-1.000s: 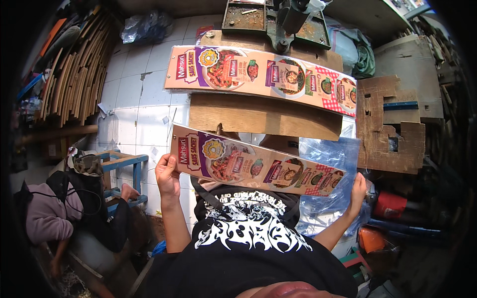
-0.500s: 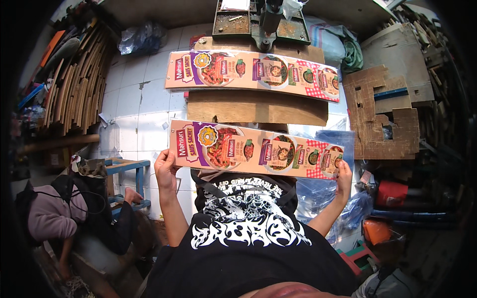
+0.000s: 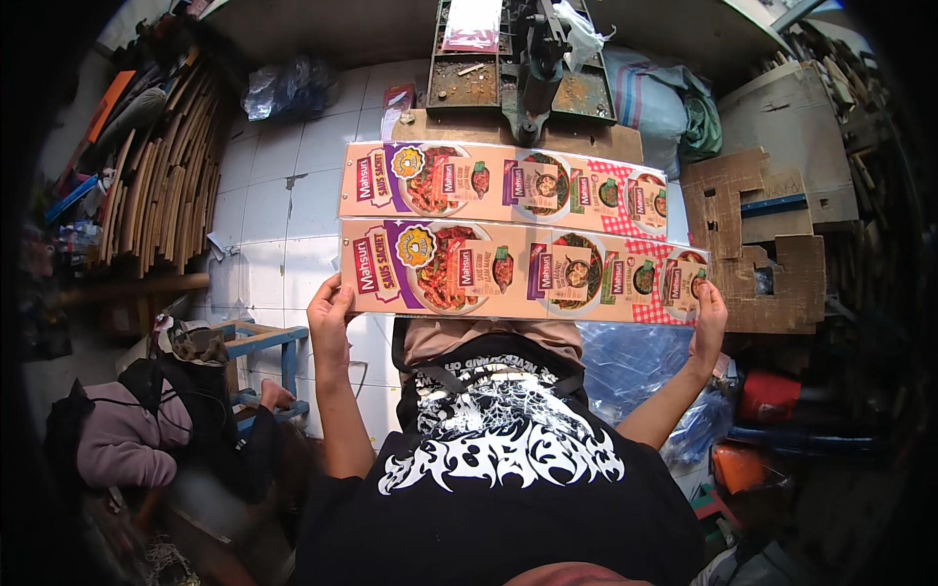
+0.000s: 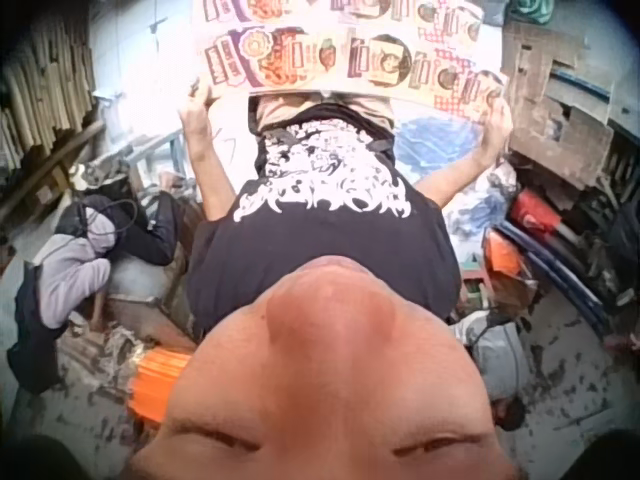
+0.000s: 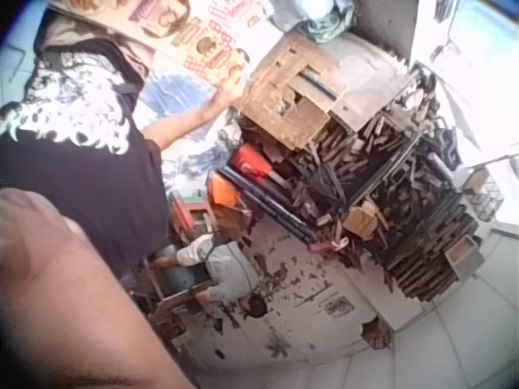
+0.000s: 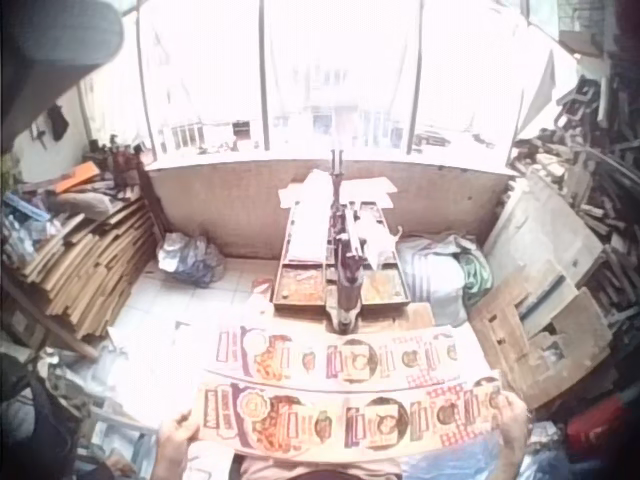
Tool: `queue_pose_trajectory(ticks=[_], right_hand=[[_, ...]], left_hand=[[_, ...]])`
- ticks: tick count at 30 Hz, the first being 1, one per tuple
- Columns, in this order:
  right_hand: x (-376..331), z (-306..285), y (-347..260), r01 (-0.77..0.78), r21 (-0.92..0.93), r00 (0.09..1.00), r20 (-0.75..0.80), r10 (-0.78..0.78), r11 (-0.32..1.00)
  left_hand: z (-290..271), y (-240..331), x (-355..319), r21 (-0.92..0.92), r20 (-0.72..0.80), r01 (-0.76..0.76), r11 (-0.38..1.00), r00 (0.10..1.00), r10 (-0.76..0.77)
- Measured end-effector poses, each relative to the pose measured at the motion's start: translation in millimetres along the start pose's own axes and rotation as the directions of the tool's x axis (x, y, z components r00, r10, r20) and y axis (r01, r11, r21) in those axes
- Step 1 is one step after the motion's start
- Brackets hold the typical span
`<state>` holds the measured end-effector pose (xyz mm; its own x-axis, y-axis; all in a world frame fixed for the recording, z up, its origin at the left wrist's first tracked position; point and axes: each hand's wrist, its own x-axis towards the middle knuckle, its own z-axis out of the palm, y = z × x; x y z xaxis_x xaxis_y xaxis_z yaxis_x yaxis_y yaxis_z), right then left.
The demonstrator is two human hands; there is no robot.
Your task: The person uses a manual punching machine to create holes in cardboard panels, aligning each piece under the punch and pressing down. The person handles the cardboard sheets one by one, flipping them and placing them onto a stack.
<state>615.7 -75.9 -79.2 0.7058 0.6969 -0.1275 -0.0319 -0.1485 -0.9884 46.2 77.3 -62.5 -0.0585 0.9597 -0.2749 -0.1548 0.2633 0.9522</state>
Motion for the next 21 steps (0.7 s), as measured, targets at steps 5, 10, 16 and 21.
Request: queue_pose_trajectory(ticks=[5,10,16,21], right_hand=[[19,39,-29,0.018,-0.065,0.999,0.046,-0.015,0.998],[39,45,-17,0.006,-0.069,1.0,0.013,-0.005,0.998],[49,64,-17,0.08,-0.212,0.994,-0.061,-0.094,0.974],[51,63,-18,0.164,-0.112,0.973,-0.144,-0.179,0.98]], left_hand=[[10,17,31,0.004,0.011,-0.036,0.999,0.999,0.036],[13,18,52,0.032,0.01,-0.036,0.999,0.999,0.036],[22,26,71,0.09,-0.023,-0.066,0.994,0.997,0.068],[25,29,71,0.074,-0.064,-0.077,0.994,0.995,0.082]])
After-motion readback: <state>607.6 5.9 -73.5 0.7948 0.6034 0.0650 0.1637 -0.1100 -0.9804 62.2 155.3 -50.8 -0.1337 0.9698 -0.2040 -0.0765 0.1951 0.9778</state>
